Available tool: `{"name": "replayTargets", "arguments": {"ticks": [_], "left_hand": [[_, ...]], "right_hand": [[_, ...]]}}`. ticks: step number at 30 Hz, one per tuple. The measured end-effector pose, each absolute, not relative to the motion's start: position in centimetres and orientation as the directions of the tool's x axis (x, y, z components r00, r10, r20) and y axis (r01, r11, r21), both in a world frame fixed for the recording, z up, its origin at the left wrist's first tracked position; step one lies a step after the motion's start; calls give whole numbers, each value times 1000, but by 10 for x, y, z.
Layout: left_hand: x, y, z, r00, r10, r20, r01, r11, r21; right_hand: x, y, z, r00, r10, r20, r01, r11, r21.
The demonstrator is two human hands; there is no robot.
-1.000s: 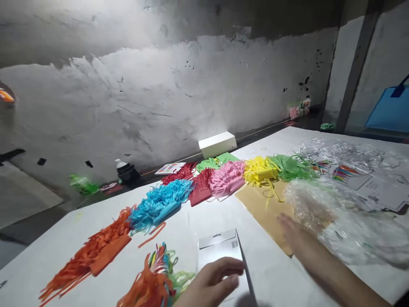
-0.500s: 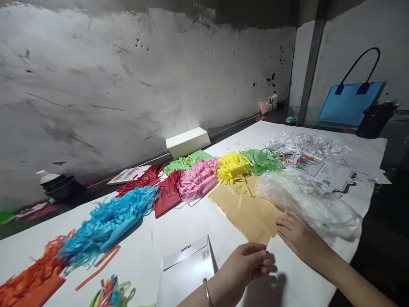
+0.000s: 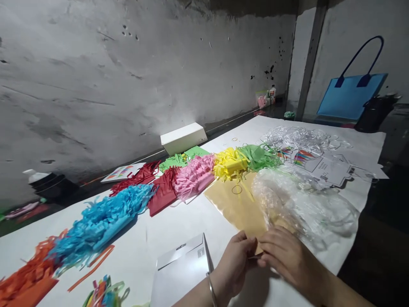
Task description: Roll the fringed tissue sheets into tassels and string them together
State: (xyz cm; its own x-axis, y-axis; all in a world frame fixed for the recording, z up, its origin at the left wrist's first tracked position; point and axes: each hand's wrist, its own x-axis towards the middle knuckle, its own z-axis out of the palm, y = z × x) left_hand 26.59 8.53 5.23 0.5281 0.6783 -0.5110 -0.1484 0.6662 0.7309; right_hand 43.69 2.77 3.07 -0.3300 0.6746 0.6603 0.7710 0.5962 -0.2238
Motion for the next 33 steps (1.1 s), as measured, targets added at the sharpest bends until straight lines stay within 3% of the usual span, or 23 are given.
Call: {"name": "replayTargets", "arguments": {"ticks": [2,5,9,12,18,24,29,33], "left_hand": [[256,85,53,511,694,-507,-151,653,742],[239,83,57,501,693,-518,-137,655,743],[225,81,60,454,720,-524,-142,640,755],[224,80,59,445,720,-532,-141,643,753],[224,80,55,412,737,-535,-152,635,757],[219,79,53,455,727,-515,-164,637,753],[218,76,46,450,781,-432,-174,552,816],[220,76,45,405,819,-407,-230,522,821]], "right_hand": [[453,26,24,-174,733,658,847,452,-279],[488,26,5,34,727,685,939,211,-271],[508,18,-2,130,690,712,959,95,-267],[493,10,13,100,679,727,960,126,-249],[464,14,34,3,673,739,892,333,-307],[454,18,32,23,700,714,908,283,-308],[405,22,39,-102,808,580,738,452,-500],[383,30,36,-127,883,453,676,411,-611]]}}
